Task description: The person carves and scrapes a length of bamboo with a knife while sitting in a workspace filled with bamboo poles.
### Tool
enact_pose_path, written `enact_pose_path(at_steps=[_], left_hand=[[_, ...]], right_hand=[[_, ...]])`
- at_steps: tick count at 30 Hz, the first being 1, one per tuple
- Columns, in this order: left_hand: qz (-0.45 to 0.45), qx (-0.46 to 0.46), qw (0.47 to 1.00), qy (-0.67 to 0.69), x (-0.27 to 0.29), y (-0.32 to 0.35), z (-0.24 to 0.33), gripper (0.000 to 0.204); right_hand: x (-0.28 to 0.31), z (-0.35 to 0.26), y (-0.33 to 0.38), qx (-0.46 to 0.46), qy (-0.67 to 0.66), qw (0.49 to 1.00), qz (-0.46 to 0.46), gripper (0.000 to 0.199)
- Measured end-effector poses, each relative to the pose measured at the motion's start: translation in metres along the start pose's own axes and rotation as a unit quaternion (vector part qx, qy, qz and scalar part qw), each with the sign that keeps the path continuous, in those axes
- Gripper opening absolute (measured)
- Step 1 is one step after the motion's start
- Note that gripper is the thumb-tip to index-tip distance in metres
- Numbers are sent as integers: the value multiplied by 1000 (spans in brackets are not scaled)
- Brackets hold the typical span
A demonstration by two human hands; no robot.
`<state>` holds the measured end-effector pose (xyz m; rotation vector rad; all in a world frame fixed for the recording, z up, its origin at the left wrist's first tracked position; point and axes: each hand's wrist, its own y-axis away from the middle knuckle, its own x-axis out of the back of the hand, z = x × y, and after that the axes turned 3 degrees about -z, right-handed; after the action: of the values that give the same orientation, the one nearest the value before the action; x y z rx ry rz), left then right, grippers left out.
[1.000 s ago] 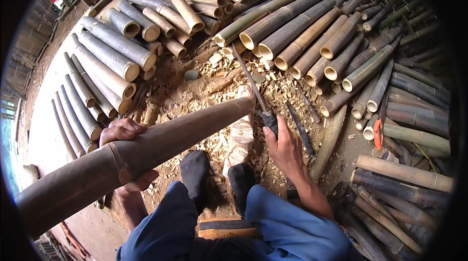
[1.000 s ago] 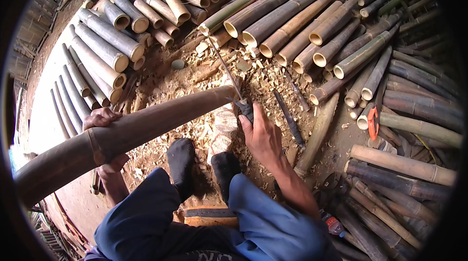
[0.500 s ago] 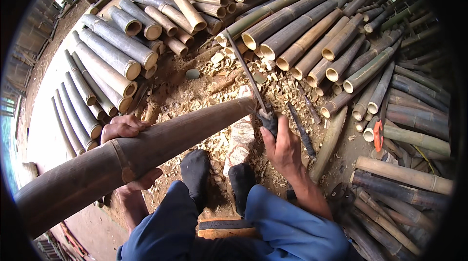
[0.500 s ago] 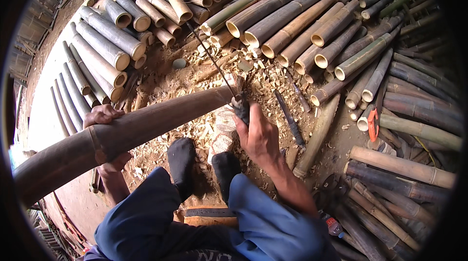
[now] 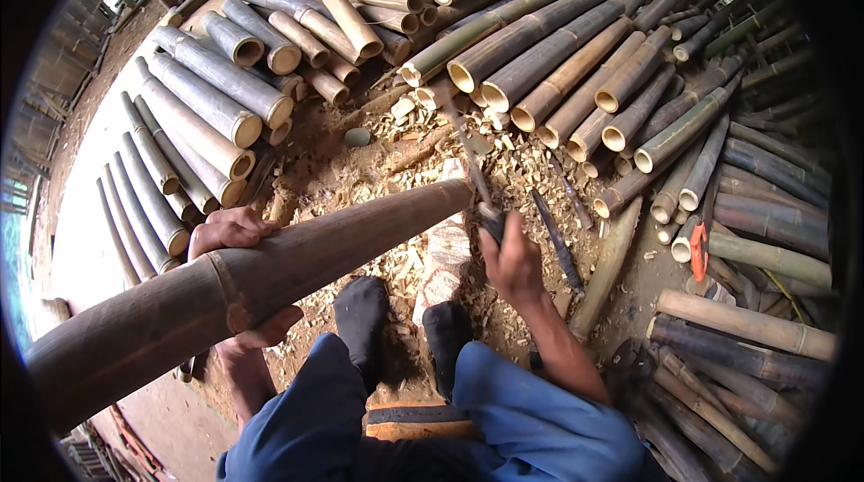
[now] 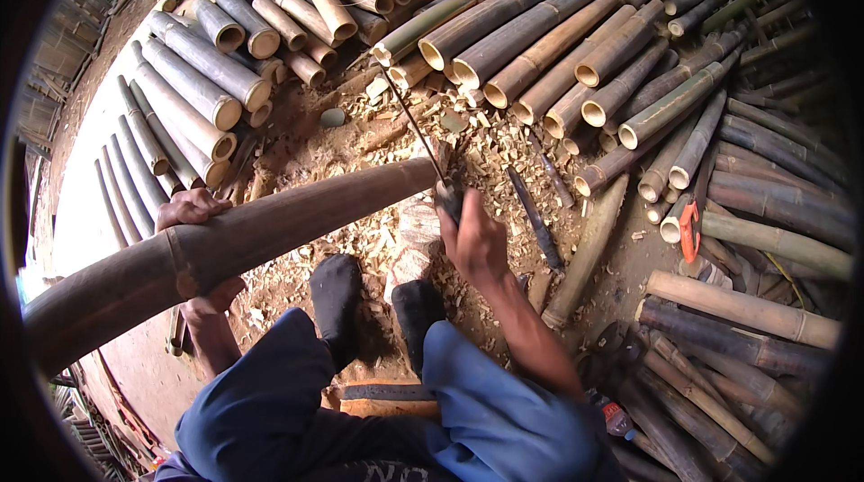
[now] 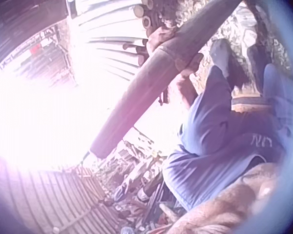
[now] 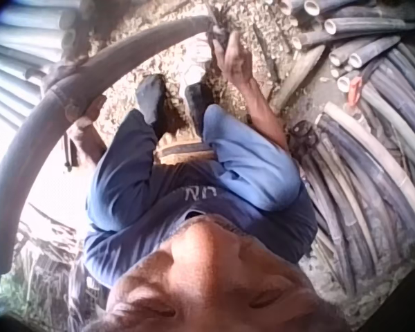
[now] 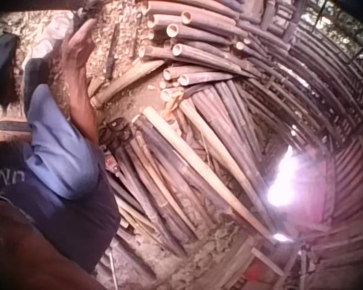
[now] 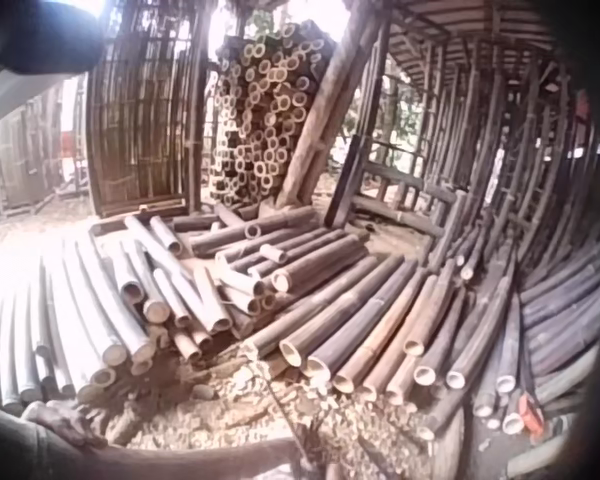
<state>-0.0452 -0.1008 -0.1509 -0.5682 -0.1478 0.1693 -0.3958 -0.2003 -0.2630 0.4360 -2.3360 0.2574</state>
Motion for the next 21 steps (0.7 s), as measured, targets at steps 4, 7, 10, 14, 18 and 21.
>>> enact_pose_path(at_steps=[4,7,10,14,18,21], left_hand=[[-19,16,1000,6,13,5,-3,80],[-13,28,1000,-6,12,5,2,79],[7,14,1000,-11,6,-1,-4,74],[-7,7,1000,7,4,-3,-1,74],[-13,25,999,29,9,-4,2,73],[-20,22,999,19,12,-3,1,73]], right_hand=[[-3,21,-1,-104,164,976,-100,30],[16,-11,-13,-47,84,991,-89,32],[37,-47,-7,4,33,999,-22,30],[12,-5,-10,-56,66,994,-73,26],[24,-16,-22,-92,105,981,-134,29],[42,-49,-20,6,65,996,-58,28]])
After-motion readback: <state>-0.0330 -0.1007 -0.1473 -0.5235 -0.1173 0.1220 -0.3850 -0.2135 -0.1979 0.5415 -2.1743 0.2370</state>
